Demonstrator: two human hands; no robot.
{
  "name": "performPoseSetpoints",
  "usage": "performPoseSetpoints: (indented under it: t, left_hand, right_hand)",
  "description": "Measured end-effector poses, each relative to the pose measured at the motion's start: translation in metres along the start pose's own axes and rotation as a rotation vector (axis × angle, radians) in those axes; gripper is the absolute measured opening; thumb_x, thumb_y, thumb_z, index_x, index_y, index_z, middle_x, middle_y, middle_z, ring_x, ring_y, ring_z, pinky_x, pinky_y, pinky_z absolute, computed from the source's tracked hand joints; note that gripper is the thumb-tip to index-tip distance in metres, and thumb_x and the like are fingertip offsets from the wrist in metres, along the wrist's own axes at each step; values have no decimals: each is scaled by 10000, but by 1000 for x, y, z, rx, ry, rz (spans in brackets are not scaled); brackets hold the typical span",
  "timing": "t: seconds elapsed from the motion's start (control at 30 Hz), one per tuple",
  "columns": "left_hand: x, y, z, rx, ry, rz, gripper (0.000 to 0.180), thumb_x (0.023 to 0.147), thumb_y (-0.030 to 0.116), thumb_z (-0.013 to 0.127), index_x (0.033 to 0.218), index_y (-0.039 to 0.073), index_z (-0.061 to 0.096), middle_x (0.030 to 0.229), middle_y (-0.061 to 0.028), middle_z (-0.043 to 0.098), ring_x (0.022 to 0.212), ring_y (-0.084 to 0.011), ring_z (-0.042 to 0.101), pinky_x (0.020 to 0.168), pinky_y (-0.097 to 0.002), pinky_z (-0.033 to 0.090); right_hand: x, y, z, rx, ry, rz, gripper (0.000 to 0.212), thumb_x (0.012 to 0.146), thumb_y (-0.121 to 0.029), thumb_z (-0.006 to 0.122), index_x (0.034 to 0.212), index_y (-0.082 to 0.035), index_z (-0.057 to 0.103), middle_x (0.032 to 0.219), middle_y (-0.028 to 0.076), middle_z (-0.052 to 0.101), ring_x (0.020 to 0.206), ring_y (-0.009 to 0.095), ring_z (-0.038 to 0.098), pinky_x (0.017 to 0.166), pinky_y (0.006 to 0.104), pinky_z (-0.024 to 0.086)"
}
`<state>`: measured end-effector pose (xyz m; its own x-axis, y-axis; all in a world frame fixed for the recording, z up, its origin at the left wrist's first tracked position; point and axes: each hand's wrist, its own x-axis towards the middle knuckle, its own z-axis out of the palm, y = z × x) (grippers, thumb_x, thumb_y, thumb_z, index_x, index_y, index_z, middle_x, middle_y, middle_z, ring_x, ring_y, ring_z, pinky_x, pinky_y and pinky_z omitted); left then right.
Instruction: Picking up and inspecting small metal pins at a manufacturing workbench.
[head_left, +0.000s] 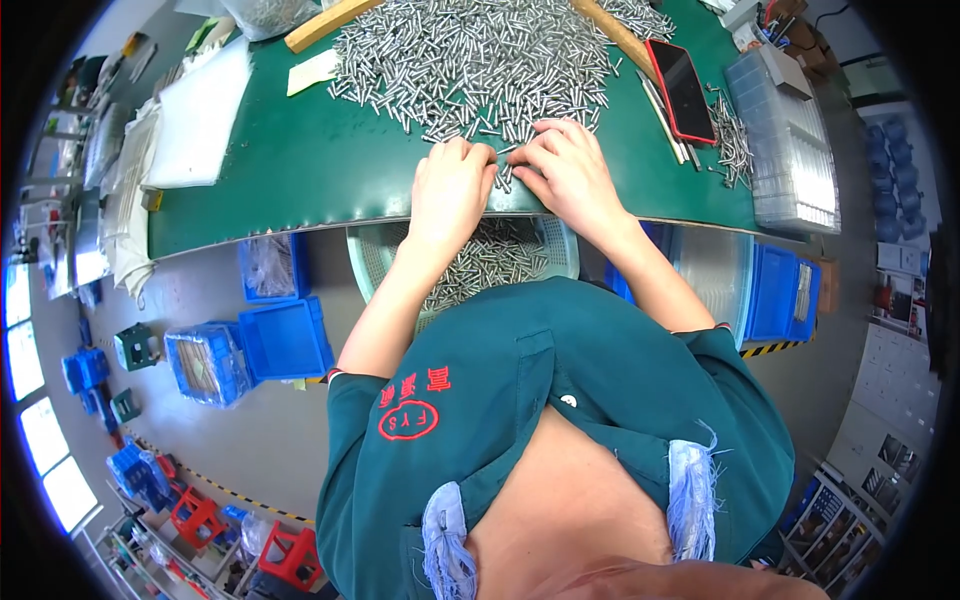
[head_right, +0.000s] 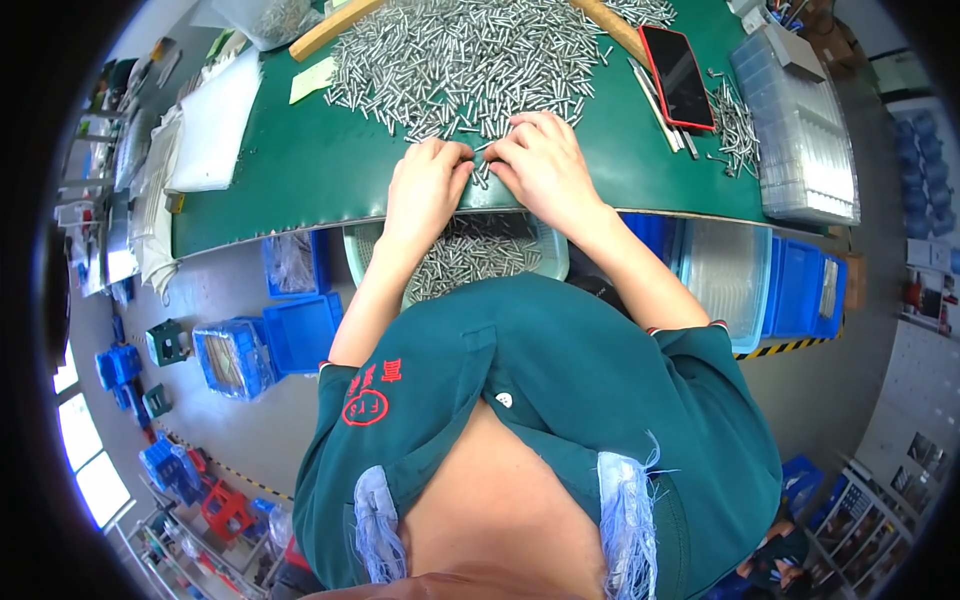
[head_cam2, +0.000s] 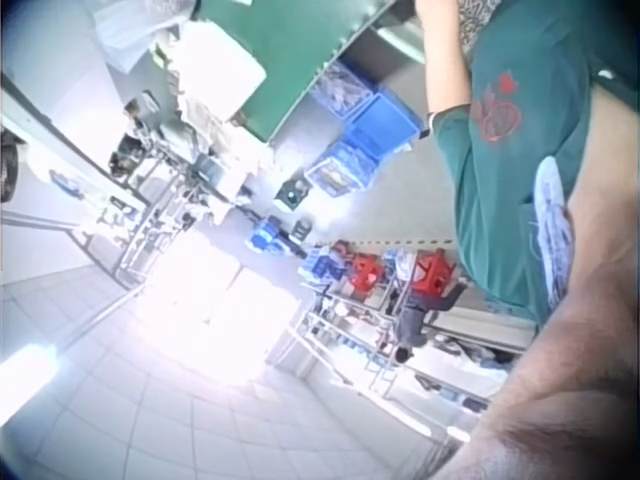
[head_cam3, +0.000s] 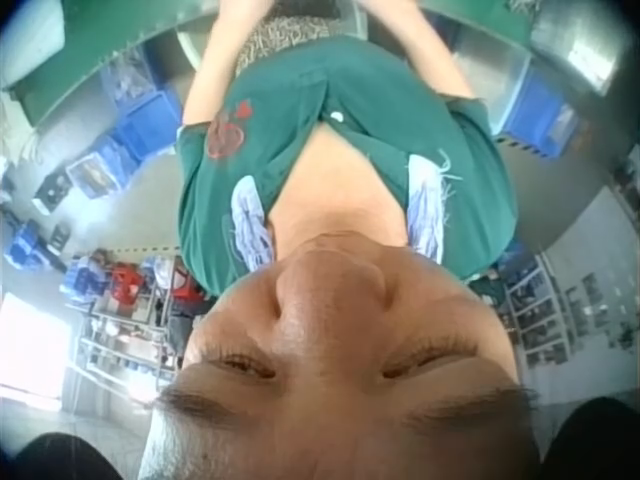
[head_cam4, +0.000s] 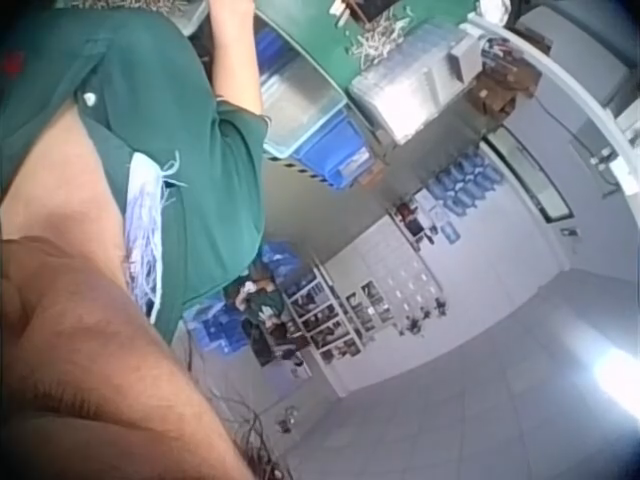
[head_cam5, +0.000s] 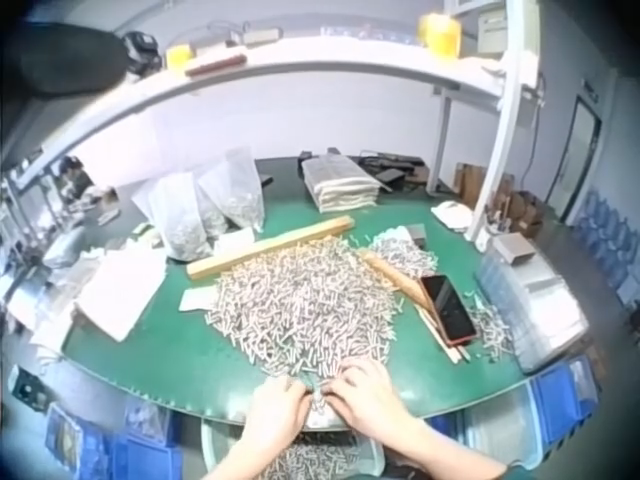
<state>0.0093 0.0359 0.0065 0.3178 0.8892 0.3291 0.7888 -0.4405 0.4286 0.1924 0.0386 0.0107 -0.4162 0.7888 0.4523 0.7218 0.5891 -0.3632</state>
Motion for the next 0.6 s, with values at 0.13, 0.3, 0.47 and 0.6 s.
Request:
performPoseSetpoints:
  t: [0.13, 0.3, 0.47, 0.6]
  left_hand:
    - [-5, 2, -2, 4, -69, -12, 134, 831, 193, 643, 927, 100, 641, 855, -71, 574, 845, -273, 563, 747, -396, 445]
    - [-13, 11, -12, 84, -118, 49, 236, 795, 234, 695, 976, 94, 639, 891, -35, 576, 846, -242, 555, 743, -374, 420]
    - [-18, 6, -12, 60, -83, 60, 222, 792, 204, 698, 979, 103, 636, 896, -33, 574, 848, -240, 553, 752, -369, 411]
    - [-21, 4, -14, -70, -76, 46, 216, 800, 203, 682, 985, 104, 628, 885, -40, 559, 858, -240, 542, 750, -373, 412]
  right_hand:
    - [-3, 3, -1, -4, -15, -22, 154, 729, -140, 714, 878, -128, 680, 906, 22, 604, 1070, 253, 529, 951, 415, 385]
    - [-3, -5, -6, 24, -27, -23, 142, 744, -142, 698, 885, -132, 683, 898, 20, 610, 1083, 251, 528, 985, 432, 367]
    - [-6, -1, -5, 51, -73, -73, 155, 755, -149, 691, 910, -135, 682, 907, 24, 615, 1110, 256, 522, 1026, 458, 344]
    - [-10, -2, -5, 92, -107, -58, 202, 763, -170, 701, 961, -136, 670, 926, 39, 616, 1126, 263, 518, 1049, 480, 323]
